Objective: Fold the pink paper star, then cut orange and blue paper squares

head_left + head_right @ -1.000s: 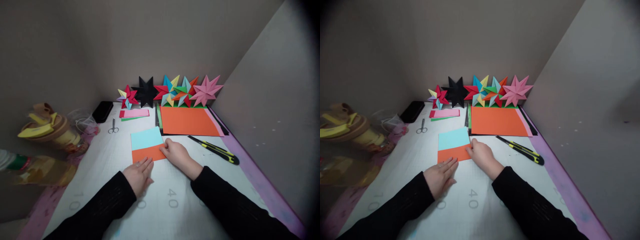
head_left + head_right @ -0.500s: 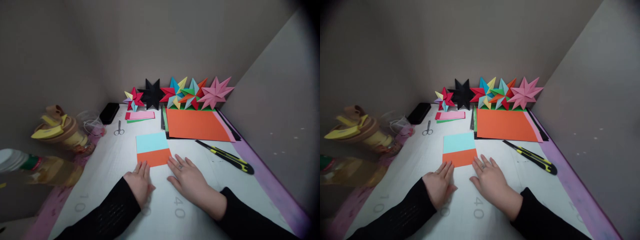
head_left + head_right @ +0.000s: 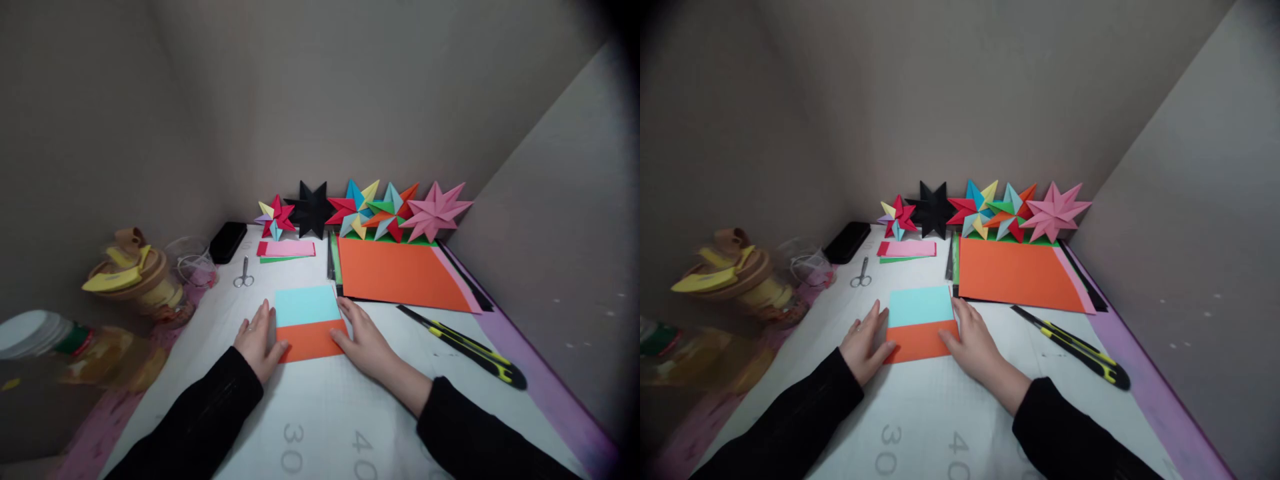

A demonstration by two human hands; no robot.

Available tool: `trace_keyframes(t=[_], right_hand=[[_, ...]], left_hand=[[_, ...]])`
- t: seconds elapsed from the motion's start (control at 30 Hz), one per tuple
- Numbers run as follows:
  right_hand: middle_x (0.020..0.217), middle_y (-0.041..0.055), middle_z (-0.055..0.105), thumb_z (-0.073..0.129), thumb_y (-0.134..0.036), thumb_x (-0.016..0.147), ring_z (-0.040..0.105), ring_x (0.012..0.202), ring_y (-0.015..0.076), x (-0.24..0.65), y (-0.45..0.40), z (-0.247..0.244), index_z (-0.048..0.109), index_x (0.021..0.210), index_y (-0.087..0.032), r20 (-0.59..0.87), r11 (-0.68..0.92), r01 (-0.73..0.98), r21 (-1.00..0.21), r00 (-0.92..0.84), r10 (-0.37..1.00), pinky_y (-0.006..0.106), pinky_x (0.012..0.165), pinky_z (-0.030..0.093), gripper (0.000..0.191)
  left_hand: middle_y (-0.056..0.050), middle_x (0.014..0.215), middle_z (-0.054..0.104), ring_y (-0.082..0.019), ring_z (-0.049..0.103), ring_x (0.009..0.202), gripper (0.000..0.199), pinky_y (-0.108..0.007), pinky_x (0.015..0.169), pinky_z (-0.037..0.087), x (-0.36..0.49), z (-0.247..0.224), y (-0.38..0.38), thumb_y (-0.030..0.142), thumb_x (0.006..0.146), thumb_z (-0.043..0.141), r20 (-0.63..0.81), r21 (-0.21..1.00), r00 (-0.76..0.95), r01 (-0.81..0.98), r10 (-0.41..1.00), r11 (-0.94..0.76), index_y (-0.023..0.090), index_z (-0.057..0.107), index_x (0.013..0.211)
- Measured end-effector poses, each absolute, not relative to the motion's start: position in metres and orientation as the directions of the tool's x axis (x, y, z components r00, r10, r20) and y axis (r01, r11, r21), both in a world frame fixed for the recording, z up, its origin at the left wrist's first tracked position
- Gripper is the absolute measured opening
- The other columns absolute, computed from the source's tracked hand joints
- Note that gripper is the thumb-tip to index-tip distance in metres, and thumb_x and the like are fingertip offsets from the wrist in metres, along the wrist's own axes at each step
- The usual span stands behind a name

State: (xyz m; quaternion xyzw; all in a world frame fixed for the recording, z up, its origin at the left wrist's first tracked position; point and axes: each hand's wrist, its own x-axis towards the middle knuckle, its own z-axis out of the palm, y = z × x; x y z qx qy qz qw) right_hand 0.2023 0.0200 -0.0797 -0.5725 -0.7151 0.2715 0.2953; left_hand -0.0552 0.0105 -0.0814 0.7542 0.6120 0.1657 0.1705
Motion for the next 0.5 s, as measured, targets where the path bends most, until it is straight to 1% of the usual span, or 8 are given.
trace_keyframes(t=[0.07,0.17,0.23,0.3,0.33,0.4,0.43,0.5], right_hand=[[0.137,0.0148,0.044,0.054,-0.034,0.082,0.041,0.128,0.0275,0.202,0.020,-0.079,0.033,0.135,-0.018,0.105,0.191,0.631,-0.752,-0.172,0.979,0.048,0.106,0.035,0.060],[0.136,0.0142,0.045,0.054,-0.034,0.081,0.042,0.127,0.0271,0.203,0.019,-0.076,0.035,0.134,-0.019,0.086,0.178,0.627,-0.759,-0.174,0.981,0.048,0.105,0.036,0.058],[0.135,0.0136,0.046,0.054,-0.033,0.082,0.042,0.126,0.0263,0.204,0.019,-0.074,0.036,0.133,-0.018,0.082,0.180,0.636,-0.751,-0.181,0.980,0.048,0.105,0.036,0.056],[0.135,0.0130,0.046,0.054,-0.032,0.082,0.040,0.127,0.0265,0.204,0.017,-0.074,0.037,0.132,-0.018,0.098,0.203,0.650,-0.732,-0.194,0.976,0.048,0.105,0.035,0.055],[0.135,0.0127,0.046,0.054,-0.031,0.081,0.038,0.128,0.0270,0.205,0.016,-0.074,0.038,0.132,-0.019,0.119,0.227,0.657,-0.719,-0.205,0.971,0.049,0.105,0.035,0.055],[0.136,0.0121,0.046,0.055,-0.029,0.081,0.034,0.131,0.0276,0.207,0.013,-0.073,0.039,0.131,-0.020,0.182,0.293,0.661,-0.691,-0.234,0.955,0.050,0.106,0.033,0.054],[0.135,0.0119,0.046,0.055,-0.027,0.081,0.034,0.131,0.0274,0.208,0.012,-0.071,0.039,0.131,-0.020,0.221,0.331,0.656,-0.678,-0.248,0.943,0.050,0.106,0.032,0.053],[0.132,0.0118,0.049,0.052,-0.024,0.083,0.038,0.127,0.0261,0.207,0.013,-0.065,0.043,0.127,-0.020,0.290,0.397,0.639,-0.659,-0.272,0.918,0.049,0.104,0.035,0.046]], left_hand=[[-0.019,0.140,0.044,-0.031,0.032,0.135,0.081,-0.057,0.107,0.024,-0.057,-0.089,0.010,0.040,0.084,0.042,0.058,0.505,0.191,0.841,0.980,-0.194,0.006,0.002,0.146],[-0.018,0.138,0.047,-0.030,0.035,0.134,0.079,-0.056,0.107,0.026,-0.060,-0.096,0.012,0.040,0.085,0.041,0.083,0.528,0.181,0.826,0.980,-0.197,0.009,0.003,0.147],[-0.019,0.137,0.049,-0.030,0.039,0.131,0.078,-0.053,0.106,0.029,-0.062,-0.096,0.012,0.040,0.085,0.041,0.103,0.520,0.181,0.828,0.978,-0.208,0.009,0.005,0.147],[-0.021,0.137,0.047,-0.031,0.041,0.130,0.077,-0.052,0.104,0.033,-0.062,-0.091,0.011,0.041,0.085,0.041,0.135,0.487,0.185,0.843,0.973,-0.227,0.006,0.009,0.146],[-0.022,0.139,0.045,-0.032,0.039,0.131,0.076,-0.052,0.103,0.034,-0.061,-0.087,0.010,0.041,0.085,0.042,0.150,0.458,0.194,0.856,0.970,-0.242,0.006,0.013,0.146],[-0.021,0.144,0.038,-0.036,0.029,0.135,0.074,-0.056,0.102,0.033,-0.056,-0.076,0.007,0.041,0.083,0.047,0.163,0.379,0.251,0.877,0.954,-0.295,0.009,0.020,0.144],[-0.019,0.146,0.035,-0.039,0.022,0.137,0.074,-0.060,0.102,0.030,-0.053,-0.070,0.004,0.042,0.081,0.051,0.156,0.333,0.302,0.880,0.940,-0.338,0.012,0.024,0.144],[-0.016,0.149,0.030,-0.043,0.013,0.138,0.080,-0.068,0.101,0.022,-0.046,-0.059,-0.001,0.047,0.074,0.062,0.138,0.249,0.417,0.863,0.898,-0.439,0.018,0.031,0.142]])
